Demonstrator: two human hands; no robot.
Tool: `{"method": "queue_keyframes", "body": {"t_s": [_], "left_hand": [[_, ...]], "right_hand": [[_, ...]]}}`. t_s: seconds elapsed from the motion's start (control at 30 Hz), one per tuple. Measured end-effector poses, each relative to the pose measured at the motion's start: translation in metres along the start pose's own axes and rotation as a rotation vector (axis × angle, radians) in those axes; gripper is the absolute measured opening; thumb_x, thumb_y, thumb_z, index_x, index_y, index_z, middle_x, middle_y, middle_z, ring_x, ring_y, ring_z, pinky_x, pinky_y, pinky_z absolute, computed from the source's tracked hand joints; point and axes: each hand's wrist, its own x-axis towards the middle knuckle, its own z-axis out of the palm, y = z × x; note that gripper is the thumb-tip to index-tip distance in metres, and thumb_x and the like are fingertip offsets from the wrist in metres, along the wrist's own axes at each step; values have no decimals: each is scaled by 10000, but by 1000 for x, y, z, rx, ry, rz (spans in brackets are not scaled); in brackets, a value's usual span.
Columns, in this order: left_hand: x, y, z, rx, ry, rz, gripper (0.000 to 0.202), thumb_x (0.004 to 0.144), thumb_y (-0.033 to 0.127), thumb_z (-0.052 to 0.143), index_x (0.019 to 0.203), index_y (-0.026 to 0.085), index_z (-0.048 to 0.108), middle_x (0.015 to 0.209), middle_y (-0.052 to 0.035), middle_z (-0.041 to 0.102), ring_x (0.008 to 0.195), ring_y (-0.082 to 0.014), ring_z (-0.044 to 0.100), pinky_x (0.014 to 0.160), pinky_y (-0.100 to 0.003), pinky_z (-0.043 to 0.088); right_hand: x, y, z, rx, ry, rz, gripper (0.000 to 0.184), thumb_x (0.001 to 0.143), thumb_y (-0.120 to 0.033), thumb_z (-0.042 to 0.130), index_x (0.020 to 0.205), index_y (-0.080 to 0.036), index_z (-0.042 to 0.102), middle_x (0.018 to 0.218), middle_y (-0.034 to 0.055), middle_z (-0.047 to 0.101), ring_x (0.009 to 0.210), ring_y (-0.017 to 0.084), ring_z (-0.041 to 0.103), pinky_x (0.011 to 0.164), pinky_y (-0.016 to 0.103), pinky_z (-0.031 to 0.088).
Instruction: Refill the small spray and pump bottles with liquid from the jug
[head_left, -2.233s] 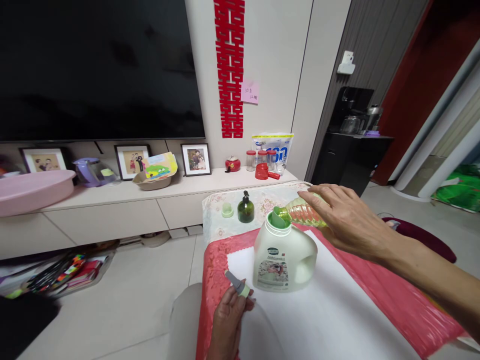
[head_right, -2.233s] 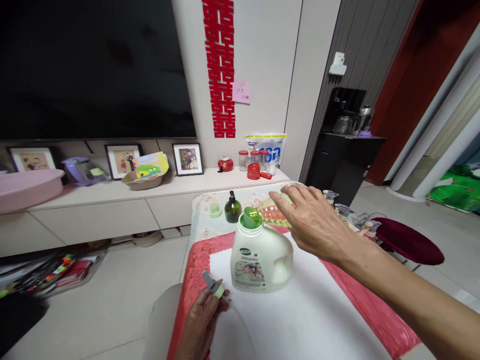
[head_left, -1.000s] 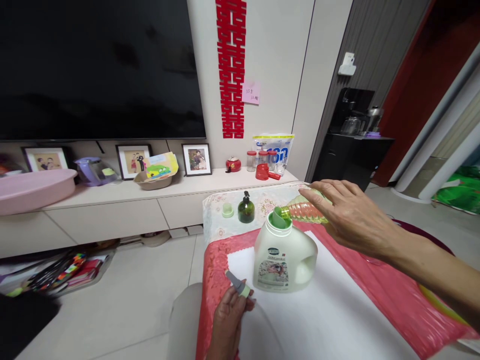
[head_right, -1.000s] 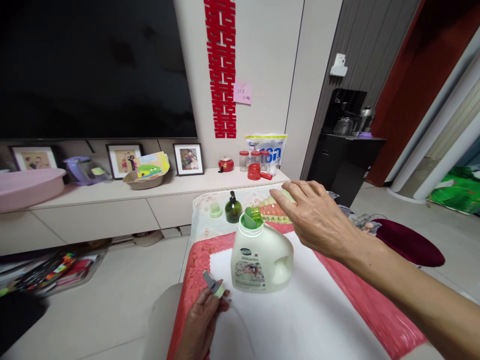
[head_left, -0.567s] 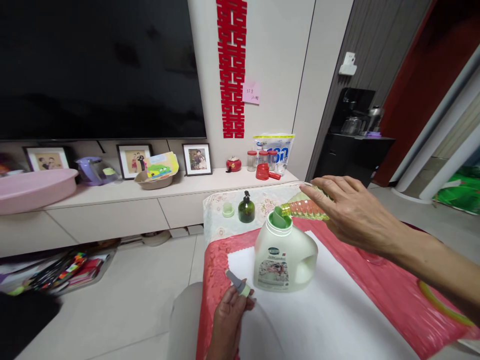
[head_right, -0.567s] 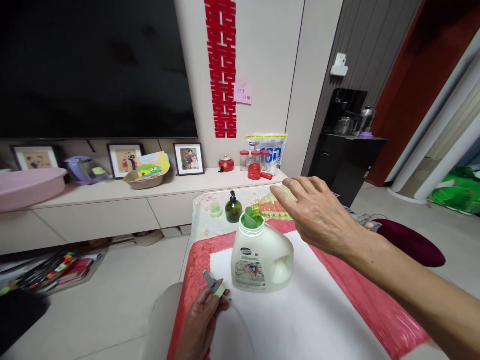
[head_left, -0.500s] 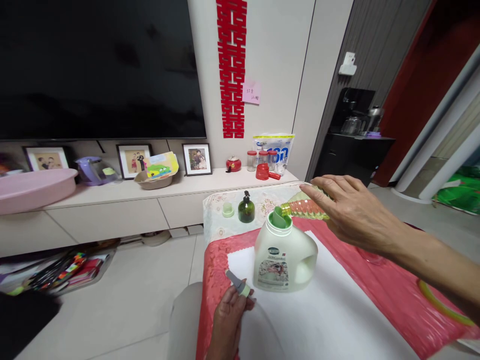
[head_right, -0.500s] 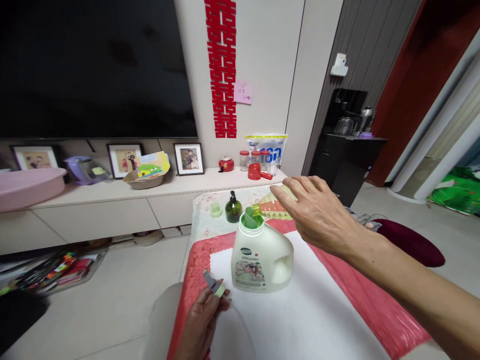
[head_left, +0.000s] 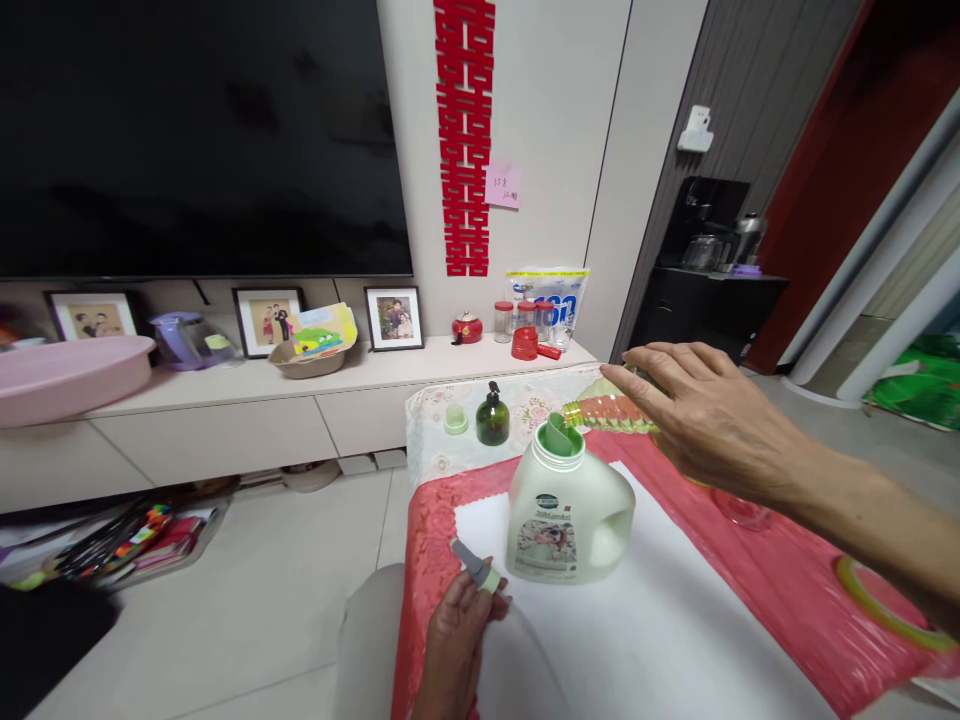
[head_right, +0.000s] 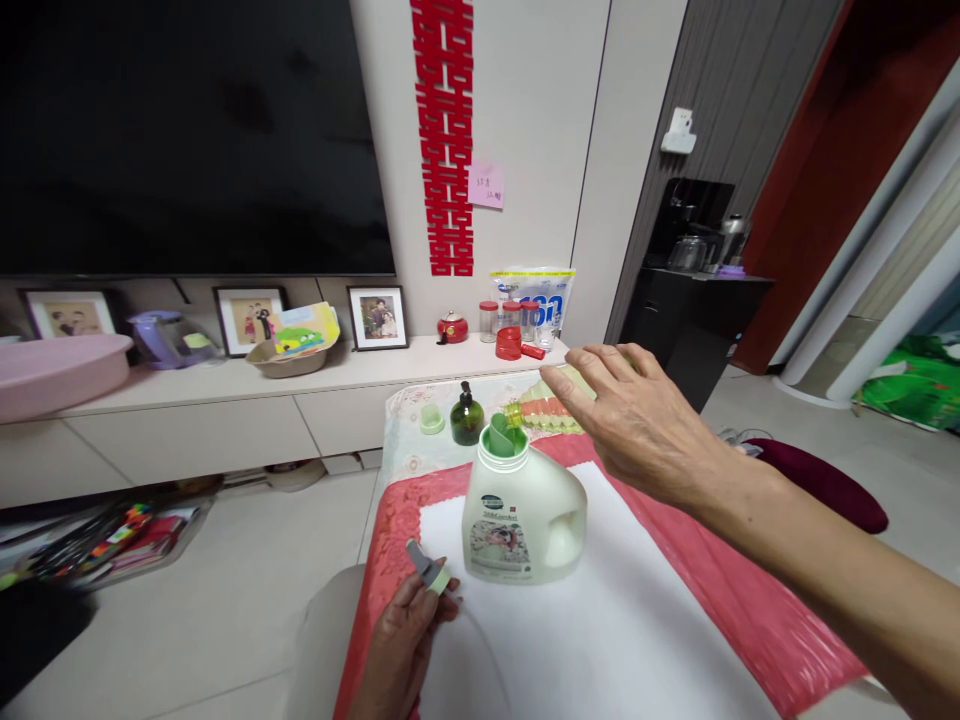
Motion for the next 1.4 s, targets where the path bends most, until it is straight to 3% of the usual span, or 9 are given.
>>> {"method": "queue_keyframes", "body": {"t_s": [0.63, 0.83, 1.13, 1.4], "left_hand": [[-1, 2, 1, -5, 5, -18, 599, 535, 527, 945, 1000, 174, 807, 839, -107, 789, 664, -185, 674, 711, -315, 558], [0, 0, -1, 45, -13, 4, 608, 560, 573, 918, 1016, 188, 805, 810, -99, 785, 770, -226, 706, 733, -311, 550], [-1, 2, 1, -29, -12, -11, 581, 534, 505, 956, 993, 180, 808, 820, -106, 795, 675, -185, 686, 705, -306, 540], [-2, 5, 1, 53, -6, -3, 609, 544, 575, 925, 996, 184, 809, 852, -102, 788, 703, -209, 690, 734, -338, 551]], "right_hand": [[6, 0, -4, -55, 2, -35, 557, 831, -35, 522, 1375, -149, 539, 1334, 158, 524, 1230, 288, 480, 1003, 423, 365], [9, -2, -5, -88, 3, -47, 567, 830, -33, 524, 1386, -140, 525, 1346, 171, 515, 1255, 296, 468, 1018, 445, 378], [12, -3, -5, -97, 64, -94, 488, 879, -26, 453, 1351, -136, 504, 1351, 187, 520, 1262, 315, 478, 1028, 495, 416], [14, -3, -7, -95, 81, -124, 458, 893, -41, 474, 1338, -130, 531, 1362, 189, 528, 1268, 321, 488, 1051, 520, 417]]}}
